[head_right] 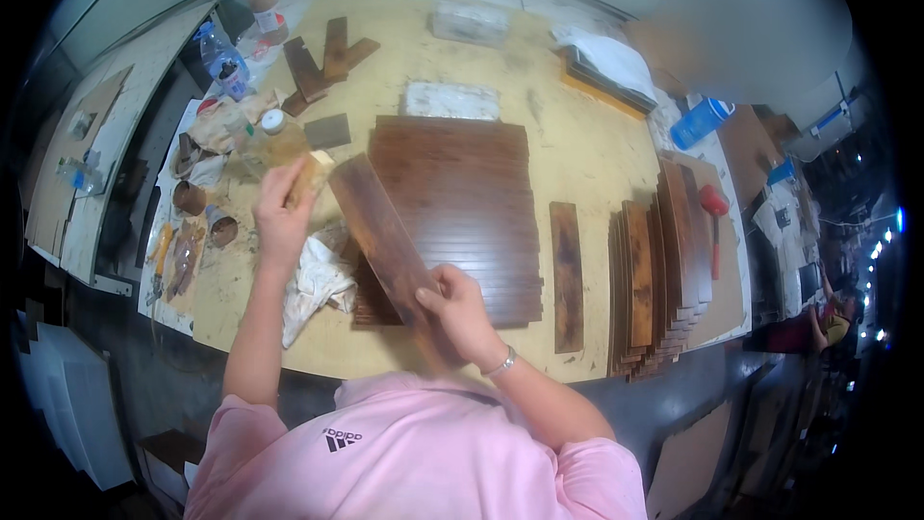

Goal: The person applies a liquid from a bottle to a cloth and uses it to wipe and polish the surface of a grooved wooden panel and the edge of a flat wooden plank.

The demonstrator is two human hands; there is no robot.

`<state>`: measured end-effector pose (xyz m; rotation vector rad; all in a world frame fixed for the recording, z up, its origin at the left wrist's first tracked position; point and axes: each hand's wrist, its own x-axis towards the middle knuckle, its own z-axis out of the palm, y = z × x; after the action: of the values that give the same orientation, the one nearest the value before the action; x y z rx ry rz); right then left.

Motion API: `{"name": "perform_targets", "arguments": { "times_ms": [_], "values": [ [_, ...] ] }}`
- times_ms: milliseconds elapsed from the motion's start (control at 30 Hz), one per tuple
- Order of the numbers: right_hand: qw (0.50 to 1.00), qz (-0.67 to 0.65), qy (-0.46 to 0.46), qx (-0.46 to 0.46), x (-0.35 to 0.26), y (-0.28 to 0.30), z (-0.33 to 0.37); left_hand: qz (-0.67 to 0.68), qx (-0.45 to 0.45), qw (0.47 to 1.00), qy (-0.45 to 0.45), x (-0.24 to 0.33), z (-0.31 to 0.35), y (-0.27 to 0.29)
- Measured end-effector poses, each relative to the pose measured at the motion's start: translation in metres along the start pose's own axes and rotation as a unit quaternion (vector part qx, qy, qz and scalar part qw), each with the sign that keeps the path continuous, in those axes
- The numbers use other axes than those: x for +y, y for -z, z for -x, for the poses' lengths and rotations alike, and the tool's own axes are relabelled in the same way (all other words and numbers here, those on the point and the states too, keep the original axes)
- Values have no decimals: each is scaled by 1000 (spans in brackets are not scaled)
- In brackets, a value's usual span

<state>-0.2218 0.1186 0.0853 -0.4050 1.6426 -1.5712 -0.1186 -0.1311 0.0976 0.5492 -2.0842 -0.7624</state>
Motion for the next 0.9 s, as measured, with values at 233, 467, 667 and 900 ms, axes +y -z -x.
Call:
{"name": "perform_targets", "arguments": {
  "times_ms": [233, 467, 667, 900],
  "values": [
    [996, 90, 22, 0, 4, 20, 15, -2, -17, 999, -45, 6, 11, 13],
    [986, 159, 38, -15, 18, 38, 21, 43, -116, 992, -26, 7, -8, 29],
    [993, 120, 2, -17, 11, 39, 18, 28, -73, 997, -9, -1, -6, 28],
    [993, -107, -35, 32, 17, 31, -1, 78, -47, 995, 46, 3, 16, 11]
  ]
}}
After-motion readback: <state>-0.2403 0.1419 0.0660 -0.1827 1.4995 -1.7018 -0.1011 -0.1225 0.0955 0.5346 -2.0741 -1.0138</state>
